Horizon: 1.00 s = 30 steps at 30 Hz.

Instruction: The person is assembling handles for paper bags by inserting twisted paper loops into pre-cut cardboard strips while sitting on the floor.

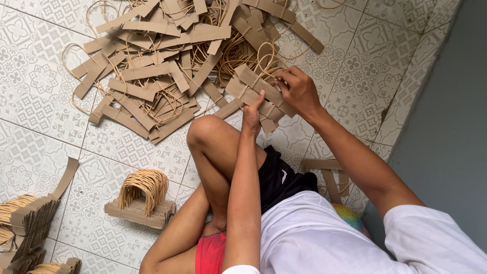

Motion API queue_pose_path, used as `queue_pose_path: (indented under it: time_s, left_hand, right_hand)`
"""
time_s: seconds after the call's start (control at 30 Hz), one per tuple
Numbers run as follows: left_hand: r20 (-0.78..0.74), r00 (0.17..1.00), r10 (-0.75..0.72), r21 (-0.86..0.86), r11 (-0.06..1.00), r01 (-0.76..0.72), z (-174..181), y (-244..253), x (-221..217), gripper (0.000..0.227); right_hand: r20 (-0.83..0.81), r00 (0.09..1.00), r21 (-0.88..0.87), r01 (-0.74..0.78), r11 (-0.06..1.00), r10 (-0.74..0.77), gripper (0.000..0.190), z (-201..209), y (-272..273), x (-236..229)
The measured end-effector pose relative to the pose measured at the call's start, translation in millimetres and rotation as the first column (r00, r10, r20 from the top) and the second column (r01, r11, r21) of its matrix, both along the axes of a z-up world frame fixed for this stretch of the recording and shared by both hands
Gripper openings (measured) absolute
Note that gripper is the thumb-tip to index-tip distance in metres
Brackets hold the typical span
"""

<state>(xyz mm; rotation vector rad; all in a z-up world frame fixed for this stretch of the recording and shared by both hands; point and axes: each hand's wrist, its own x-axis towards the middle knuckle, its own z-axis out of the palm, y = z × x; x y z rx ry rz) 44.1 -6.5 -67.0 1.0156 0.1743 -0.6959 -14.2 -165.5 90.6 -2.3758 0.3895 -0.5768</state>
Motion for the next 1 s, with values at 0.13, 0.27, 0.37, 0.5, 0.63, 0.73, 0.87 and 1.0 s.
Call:
queue_pose_path:
  time_s: [0.13, 0.27, 0.37, 0.5, 0.63, 0.73, 0.87, 1.0]
  left_hand:
    - [0.06, 0.996, 0.071, -0.057, 0.996, -0.068, 54.1, -7.7, 6.3, 0.058]
    - [0.026, 0.998, 0.059, -0.111, 0.992, -0.056, 36.5, -9.0, 8.9, 0.054]
    - [0.075, 0.997, 0.029, -0.055, 0.998, -0.024, 36.1, -11.5, 2.1, 0.067]
    - [0.25, 0.968, -0.031, -0.111, 0.992, 0.061, 91.2, -12.3, -0.9, 0.081]
    - [0.304, 0.95, -0.074, 0.022, 0.997, 0.07, 74.1, -2.1, 18.8, 0.051]
    - [0.031, 0.995, 0.1, -0.219, 0.972, -0.091, 110.1, -3.0, 15.5, 0.031]
    - [-0.053, 0.979, 0.198, -0.362, 0.91, -0.203, 115.5, 2.6, 10.3, 0.019]
    - [0.038, 0.996, 0.087, -0.262, 0.962, -0.074, 154.8, 30.1, -3.9, 0.028]
  right_hand:
    - [0.024, 1.0, 0.302, 0.01, 0.953, -0.019, 0.015, -6.0, -8.1, 2.7]
    - [0.04, 0.999, 0.416, 0.012, 0.909, -0.032, 0.02, -8.2, -5.5, 3.3]
    - [0.081, 0.996, 0.311, 0.016, 0.95, -0.044, 0.019, -10.3, 8.1, 6.4]
    - [0.095, 0.995, 0.195, 0.014, 0.981, -0.033, 0.013, 30.8, 25.9, 11.1]
    - [0.109, 0.992, 0.22, 0.032, 0.975, -0.058, 0.01, 14.9, 15.1, 15.3]
    - [0.045, 0.984, 0.448, 0.134, 0.884, -0.171, 0.011, -0.1, 2.9, 7.8]
    - [-0.082, 0.973, 0.867, 0.176, 0.466, -0.215, 0.019, 4.7, -2.6, 2.0]
    - [0.003, 0.988, 0.813, 0.088, 0.576, -0.155, 0.023, 11.0, 6.6, -6.4]
